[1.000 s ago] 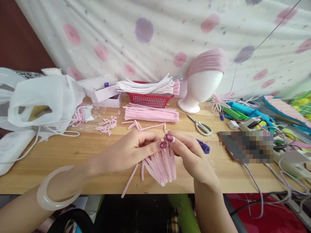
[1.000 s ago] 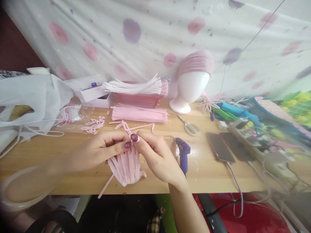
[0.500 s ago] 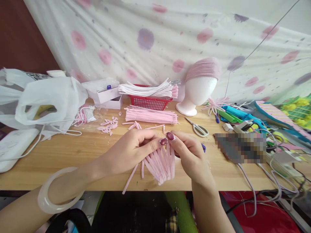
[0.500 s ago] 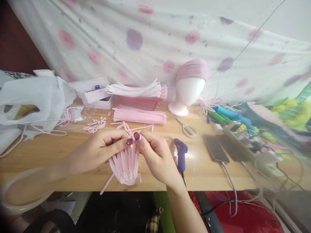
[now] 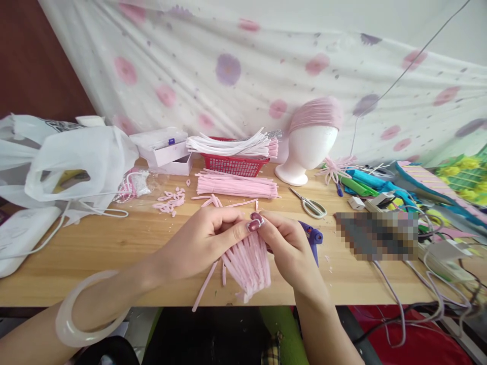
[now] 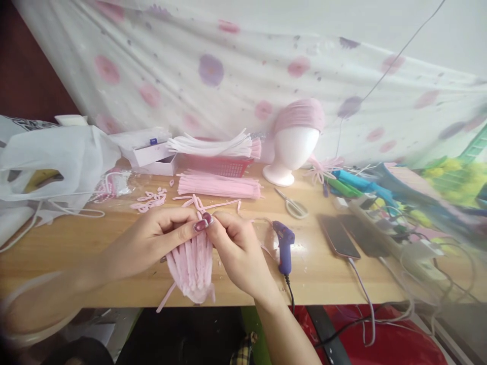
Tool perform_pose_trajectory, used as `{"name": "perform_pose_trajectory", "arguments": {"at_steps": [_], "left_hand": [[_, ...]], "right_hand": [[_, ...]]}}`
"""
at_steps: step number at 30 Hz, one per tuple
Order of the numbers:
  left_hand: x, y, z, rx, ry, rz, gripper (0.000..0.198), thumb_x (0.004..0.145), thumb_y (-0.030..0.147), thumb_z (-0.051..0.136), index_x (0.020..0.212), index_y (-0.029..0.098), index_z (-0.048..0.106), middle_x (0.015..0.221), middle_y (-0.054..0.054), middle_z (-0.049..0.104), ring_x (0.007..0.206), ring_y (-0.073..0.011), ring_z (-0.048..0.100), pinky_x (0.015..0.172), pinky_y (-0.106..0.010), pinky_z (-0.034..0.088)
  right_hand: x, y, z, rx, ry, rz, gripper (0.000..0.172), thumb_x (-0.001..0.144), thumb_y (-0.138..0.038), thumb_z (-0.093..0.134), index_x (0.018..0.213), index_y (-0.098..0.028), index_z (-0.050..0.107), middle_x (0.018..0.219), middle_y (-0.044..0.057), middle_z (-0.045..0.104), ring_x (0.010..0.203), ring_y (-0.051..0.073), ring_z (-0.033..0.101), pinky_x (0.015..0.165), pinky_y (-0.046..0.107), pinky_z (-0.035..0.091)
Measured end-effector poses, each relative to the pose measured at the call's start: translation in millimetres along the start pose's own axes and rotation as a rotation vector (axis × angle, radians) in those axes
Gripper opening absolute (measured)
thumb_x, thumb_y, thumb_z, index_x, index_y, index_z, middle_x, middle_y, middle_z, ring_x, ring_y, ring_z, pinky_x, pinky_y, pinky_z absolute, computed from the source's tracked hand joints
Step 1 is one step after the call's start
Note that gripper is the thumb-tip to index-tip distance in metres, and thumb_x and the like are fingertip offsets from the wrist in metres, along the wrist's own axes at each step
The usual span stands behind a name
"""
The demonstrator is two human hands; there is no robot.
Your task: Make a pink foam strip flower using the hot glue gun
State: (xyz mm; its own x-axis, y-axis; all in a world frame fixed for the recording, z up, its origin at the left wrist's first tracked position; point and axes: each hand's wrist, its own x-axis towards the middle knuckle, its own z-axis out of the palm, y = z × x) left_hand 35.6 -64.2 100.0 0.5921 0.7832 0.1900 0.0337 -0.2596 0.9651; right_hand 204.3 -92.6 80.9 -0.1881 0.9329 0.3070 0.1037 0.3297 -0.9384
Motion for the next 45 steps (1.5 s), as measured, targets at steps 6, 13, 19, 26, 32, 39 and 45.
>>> {"name": "perform_pose_trajectory", "arguments": {"at_steps": [6,13,19,26,32,39,45], "left_hand": [[2,0,-6.2,-0.013,-0.007,-0.049,0.035,0.094,0.041,0.055,0.070,0.016,0.060,0.061,0.004,0.049,0.054,-0.0076,0.045,0.047,-0.017,0.035],[8,-19,-15.1,-0.169,0.198,-0.060,0.042,0.091,0.053,0.056,0.073,0.016,0.058,0.060,0.005,0.047,0.053,-0.0071,0.042,0.046,-0.017,0.032],[18,-39,-19.0,-0.357,0.356,-0.067,0.049,0.080,0.060,0.068,0.064,0.017,0.050,0.053,0.007,0.039,0.047,-0.0051,0.033,0.044,-0.016,0.028],[17,-53,-41.2,-0.401,0.004,-0.109,0.054,0.059,0.063,0.083,0.078,0.016,0.064,0.060,0.004,0.058,0.048,-0.0068,0.047,0.044,-0.016,0.033],[13,-74,-48.4,-0.437,-0.141,-0.308,0.050,0.053,0.053,0.090,0.075,0.015,0.067,0.062,0.002,0.061,0.050,-0.0080,0.049,0.043,-0.017,0.035],[11,-90,-45.4,-0.622,-0.198,-0.424,0.045,0.048,0.043,0.095,0.067,0.014,0.067,0.058,0.004,0.056,0.044,-0.0026,0.040,0.038,-0.013,0.028],[10,-107,-44.3,-0.735,-0.226,-0.489,0.041,0.048,0.036,0.096,0.068,0.013,0.069,0.057,0.004,0.060,0.038,-0.0020,0.043,0.032,-0.012,0.034]], "right_hand": [[-1,6,-9,-0.097,0.133,-0.053,0.060,0.103,-0.051,0.038,0.052,-0.019,0.042,0.051,-0.003,0.040,0.051,0.011,0.039,0.054,0.027,0.033],[-22,25,-32,-0.153,-0.212,-0.016,0.051,0.088,-0.066,0.057,0.119,-0.026,0.062,0.118,0.007,0.064,0.114,0.026,0.055,0.099,0.037,0.040],[-27,47,-25,0.222,-0.341,0.292,0.035,0.092,-0.053,0.061,0.101,-0.019,0.058,0.068,-0.002,0.060,0.057,0.011,0.055,0.056,0.023,0.044],[-30,53,-38,0.081,-0.407,0.251,0.040,0.100,-0.045,0.050,0.077,-0.015,0.062,0.058,-0.002,0.056,0.050,0.008,0.042,0.048,0.021,0.031],[-26,49,-45,-0.116,-0.400,0.245,0.041,0.100,-0.046,0.050,0.074,-0.016,0.061,0.055,-0.004,0.053,0.053,0.009,0.044,0.055,0.022,0.034],[-24,45,-47,-0.286,-0.419,0.324,0.029,0.097,-0.042,0.057,0.085,-0.018,0.067,0.064,-0.003,0.061,0.061,0.010,0.054,0.059,0.022,0.037],[-23,48,-51,-0.186,-0.405,0.394,0.034,0.093,-0.051,0.060,0.083,-0.018,0.064,0.063,-0.002,0.060,0.058,0.011,0.054,0.056,0.022,0.039]]}}
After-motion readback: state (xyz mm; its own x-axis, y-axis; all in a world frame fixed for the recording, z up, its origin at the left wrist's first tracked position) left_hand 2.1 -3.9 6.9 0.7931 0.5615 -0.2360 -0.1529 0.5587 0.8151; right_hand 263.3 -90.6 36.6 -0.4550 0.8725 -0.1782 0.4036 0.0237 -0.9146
